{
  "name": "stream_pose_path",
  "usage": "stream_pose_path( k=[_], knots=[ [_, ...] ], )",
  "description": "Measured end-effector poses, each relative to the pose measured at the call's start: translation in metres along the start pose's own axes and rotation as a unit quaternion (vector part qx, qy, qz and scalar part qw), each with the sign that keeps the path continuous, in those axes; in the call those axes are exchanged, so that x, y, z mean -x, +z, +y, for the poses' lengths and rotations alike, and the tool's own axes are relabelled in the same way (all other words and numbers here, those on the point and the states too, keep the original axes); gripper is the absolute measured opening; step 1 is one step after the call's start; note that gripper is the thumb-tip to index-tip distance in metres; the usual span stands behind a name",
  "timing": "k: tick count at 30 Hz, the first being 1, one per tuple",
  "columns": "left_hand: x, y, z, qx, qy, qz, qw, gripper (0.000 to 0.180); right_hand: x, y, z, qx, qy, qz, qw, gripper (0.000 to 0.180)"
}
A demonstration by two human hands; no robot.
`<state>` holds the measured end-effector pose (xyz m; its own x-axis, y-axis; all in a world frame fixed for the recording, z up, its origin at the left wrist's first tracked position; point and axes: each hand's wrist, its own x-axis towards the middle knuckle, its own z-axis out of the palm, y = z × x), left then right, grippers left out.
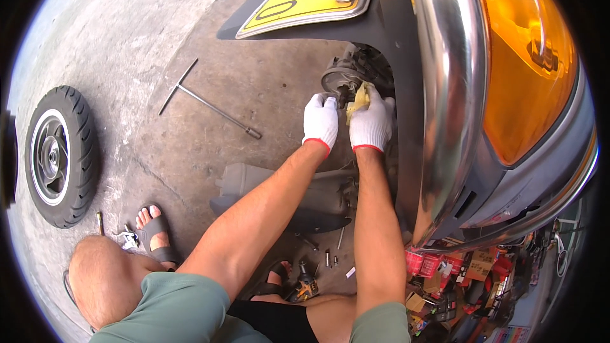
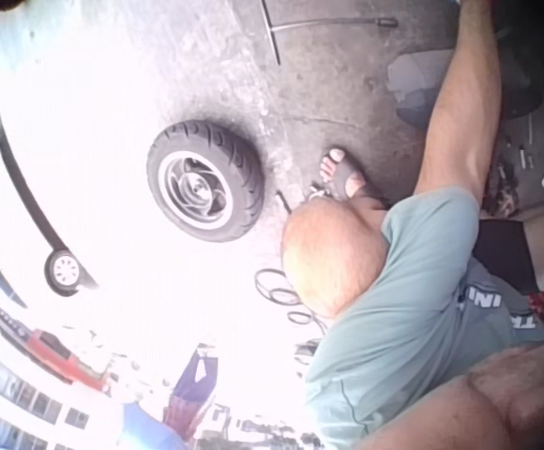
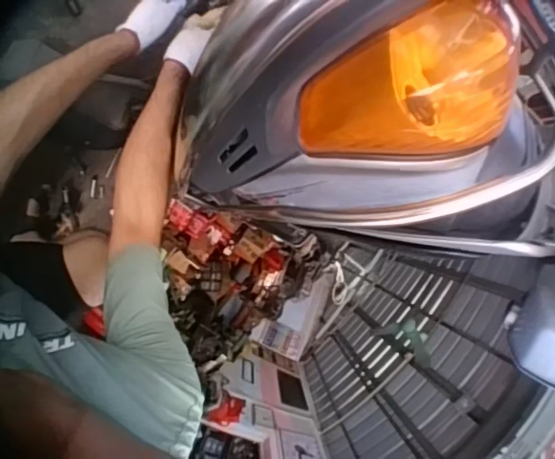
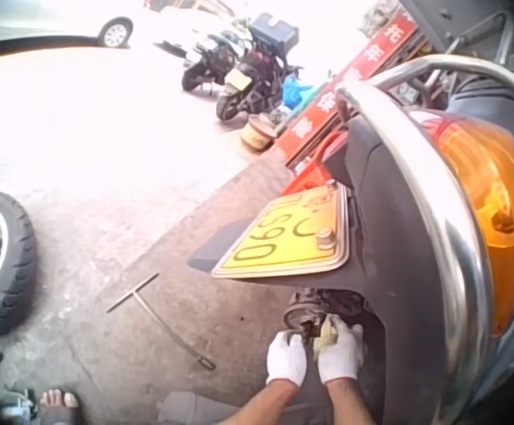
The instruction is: The person cleans the rear wheel hub of a scooter using a brush and a cloth. They then retrieve a new brake drum from a box and install it onto the hub. Finally, they mount the rear tire onto the scooter's axle.
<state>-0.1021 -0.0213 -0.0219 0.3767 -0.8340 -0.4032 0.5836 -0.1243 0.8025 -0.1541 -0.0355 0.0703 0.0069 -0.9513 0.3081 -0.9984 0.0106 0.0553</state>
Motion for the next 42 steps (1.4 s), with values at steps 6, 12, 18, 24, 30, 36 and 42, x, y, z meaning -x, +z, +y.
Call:
stream_pose_path(
  k=[6, 12, 18, 24, 30, 36, 42],
  knots=[
    [-0.003, -0.003, -0.004, -0.022, 0.042, 0.020, 0.999, 0.025, -0.007, 0.011, -0.006, -0.023, -0.086, -0.001, 0.996, 0.036],
    [-0.008, -0.004, -0.011, -0.015, 0.017, 0.007, 1.000, 0.025, -0.005, 0.015, 0.010, -0.153, 0.016, 0.063, 0.986, 0.036],
    [-0.004, -0.003, -0.012, -0.041, 0.048, 0.023, 0.998, 0.026, -0.019, 0.027, -0.009, -0.149, -0.108, 0.071, 0.980, 0.032],
    [-0.006, -0.007, -0.006, -0.026, 0.028, 0.025, 0.999, 0.026, -0.030, 0.047, 0.009, -0.222, -0.024, 0.093, 0.970, 0.026],
    [-0.014, -0.003, -0.018, -0.001, 0.023, 0.018, 1.000, 0.024, 0.004, 0.070, 0.066, -0.411, 0.101, 0.103, 0.900, 0.028],
    [-0.013, 0.003, -0.027, 0.004, 0.019, 0.018, 1.000, 0.024, 0.016, 0.084, 0.080, -0.459, 0.145, 0.033, 0.876, 0.028],
    [-0.014, -0.006, -0.018, -0.031, 0.035, 0.031, 0.998, 0.026, 0.008, 0.084, 0.042, -0.490, 0.165, 0.019, 0.856, 0.030]
  ],
)
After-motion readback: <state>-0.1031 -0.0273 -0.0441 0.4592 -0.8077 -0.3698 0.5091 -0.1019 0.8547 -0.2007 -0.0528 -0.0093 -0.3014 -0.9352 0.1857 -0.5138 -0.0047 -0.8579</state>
